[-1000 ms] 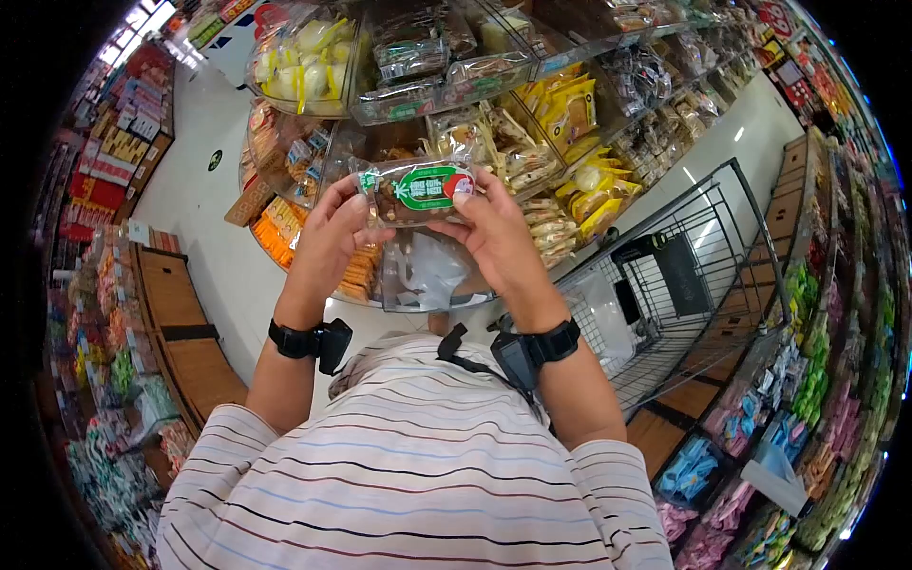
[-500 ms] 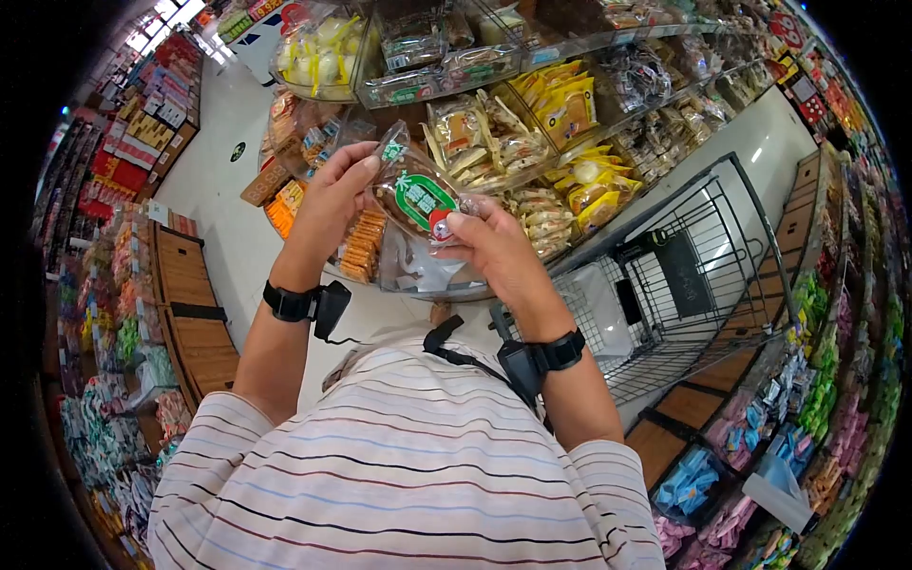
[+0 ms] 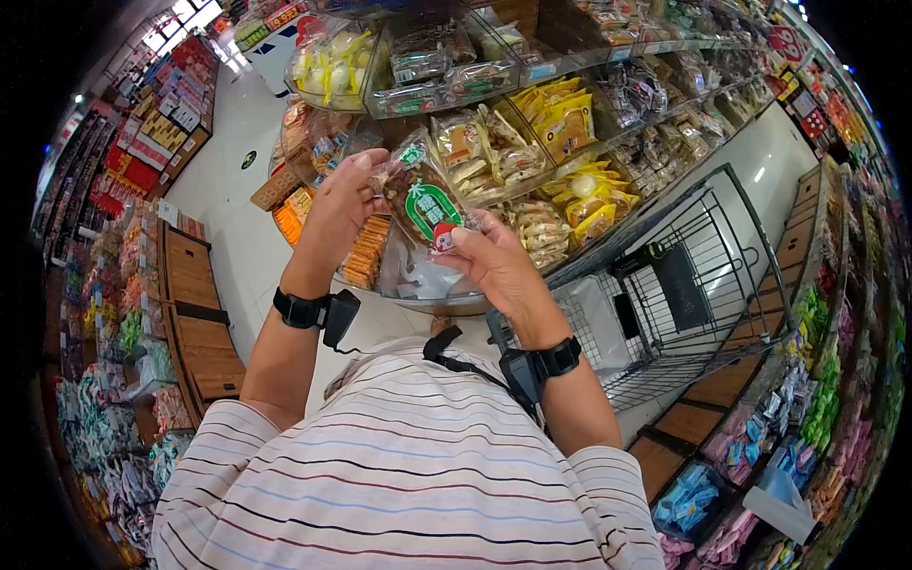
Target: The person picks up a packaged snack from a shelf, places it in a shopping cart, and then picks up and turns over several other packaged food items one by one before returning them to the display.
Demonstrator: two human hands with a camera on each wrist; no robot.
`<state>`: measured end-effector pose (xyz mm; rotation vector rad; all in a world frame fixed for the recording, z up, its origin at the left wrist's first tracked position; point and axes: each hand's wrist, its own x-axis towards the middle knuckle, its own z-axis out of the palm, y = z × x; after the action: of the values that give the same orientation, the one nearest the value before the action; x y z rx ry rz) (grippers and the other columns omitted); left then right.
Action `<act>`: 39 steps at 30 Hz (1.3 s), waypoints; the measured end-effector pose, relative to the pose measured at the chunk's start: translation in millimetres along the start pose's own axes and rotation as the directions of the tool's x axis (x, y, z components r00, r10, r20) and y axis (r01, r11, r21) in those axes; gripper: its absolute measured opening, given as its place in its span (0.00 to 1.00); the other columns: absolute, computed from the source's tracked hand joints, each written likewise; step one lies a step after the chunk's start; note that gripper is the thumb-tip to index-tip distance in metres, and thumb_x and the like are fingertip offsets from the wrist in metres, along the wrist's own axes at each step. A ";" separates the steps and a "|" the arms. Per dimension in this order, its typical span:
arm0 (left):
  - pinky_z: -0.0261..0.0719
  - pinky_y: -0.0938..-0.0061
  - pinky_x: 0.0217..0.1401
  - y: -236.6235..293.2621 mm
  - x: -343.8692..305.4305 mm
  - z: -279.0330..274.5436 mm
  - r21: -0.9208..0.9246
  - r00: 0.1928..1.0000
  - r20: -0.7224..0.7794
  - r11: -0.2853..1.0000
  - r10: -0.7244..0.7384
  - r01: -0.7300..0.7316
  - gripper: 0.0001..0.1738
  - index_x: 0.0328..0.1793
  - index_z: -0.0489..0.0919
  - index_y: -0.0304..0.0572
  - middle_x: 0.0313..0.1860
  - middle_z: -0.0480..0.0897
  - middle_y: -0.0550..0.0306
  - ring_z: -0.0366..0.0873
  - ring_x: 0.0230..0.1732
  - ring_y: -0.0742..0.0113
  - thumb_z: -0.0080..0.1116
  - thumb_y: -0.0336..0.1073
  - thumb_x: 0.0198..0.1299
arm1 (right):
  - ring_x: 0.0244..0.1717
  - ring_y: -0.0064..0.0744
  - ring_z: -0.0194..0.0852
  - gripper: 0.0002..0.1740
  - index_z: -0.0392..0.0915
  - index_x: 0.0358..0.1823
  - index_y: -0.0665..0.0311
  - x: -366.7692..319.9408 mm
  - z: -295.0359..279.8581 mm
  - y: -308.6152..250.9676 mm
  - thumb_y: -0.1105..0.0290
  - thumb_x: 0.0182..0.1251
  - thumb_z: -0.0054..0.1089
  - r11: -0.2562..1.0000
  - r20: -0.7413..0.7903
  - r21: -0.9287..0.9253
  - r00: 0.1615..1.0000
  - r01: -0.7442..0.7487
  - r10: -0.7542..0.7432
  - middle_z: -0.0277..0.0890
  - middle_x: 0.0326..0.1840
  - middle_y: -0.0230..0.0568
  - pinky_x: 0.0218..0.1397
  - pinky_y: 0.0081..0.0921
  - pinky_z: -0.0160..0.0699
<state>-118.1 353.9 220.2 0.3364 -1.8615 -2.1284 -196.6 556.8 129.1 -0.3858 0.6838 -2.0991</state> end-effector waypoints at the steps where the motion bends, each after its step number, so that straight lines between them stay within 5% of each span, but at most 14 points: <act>1: 0.76 0.77 0.51 0.4 -1.9 1.0 -0.010 1.000 0.000 1.000 0.005 -0.005 0.23 0.67 0.73 0.37 0.58 0.79 0.56 0.77 0.51 0.74 0.51 0.46 0.74 | 0.53 0.34 0.81 0.26 0.64 0.65 0.70 -1.5 0.6 0.4 0.72 0.70 0.61 1.000 0.000 0.006 1.000 0.001 -0.001 0.78 0.55 0.46 0.59 0.38 0.84; 14: 0.79 0.74 0.53 -8.8 4.1 -7.4 -0.080 1.000 0.003 0.996 0.030 -0.030 0.14 0.55 0.76 0.42 0.48 0.81 0.64 0.78 0.47 0.75 0.59 0.41 0.71 | 0.55 0.35 0.80 0.25 0.63 0.64 0.70 0.7 -0.4 6.5 0.73 0.70 0.61 1.000 -0.011 -0.021 1.000 0.001 -0.001 0.75 0.57 0.46 0.62 0.37 0.83; 24: 0.78 0.78 0.49 -9.5 46.1 -30.4 0.046 0.999 -0.019 0.998 0.037 -0.036 0.11 0.51 0.77 0.41 0.49 0.82 0.61 0.77 0.44 0.77 0.56 0.40 0.72 | 0.55 0.34 0.80 0.23 0.65 0.63 0.71 47.0 -2.6 16.7 0.67 0.73 0.58 0.987 0.005 -0.159 1.000 -0.007 0.007 0.75 0.55 0.43 0.57 0.33 0.84; 28: 0.79 0.76 0.52 -9.3 74.4 -47.9 0.073 1.000 0.021 0.997 0.012 -0.013 0.10 0.52 0.76 0.43 0.54 0.83 0.58 0.79 0.48 0.75 0.55 0.40 0.73 | 0.56 0.32 0.78 0.25 0.66 0.64 0.71 75.2 1.8 10.9 0.64 0.73 0.59 0.970 -0.048 -0.241 0.998 -0.043 0.032 0.73 0.57 0.41 0.56 0.32 0.84; 39: 0.78 0.80 0.46 -33.9 143.5 -80.2 0.137 0.957 0.252 0.984 -0.144 0.112 0.15 0.56 0.75 0.39 0.48 0.81 0.62 0.76 0.42 0.79 0.58 0.41 0.71 | 0.55 0.25 0.75 0.33 0.64 0.69 0.69 133.2 -3.0 22.2 0.60 0.69 0.64 0.957 -0.200 -0.286 0.980 -0.053 -0.005 0.74 0.58 0.37 0.59 0.25 0.77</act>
<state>-224.7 231.2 178.0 0.2158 -2.1770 -2.2419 -260.1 438.2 116.4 -0.3273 1.1168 -2.0346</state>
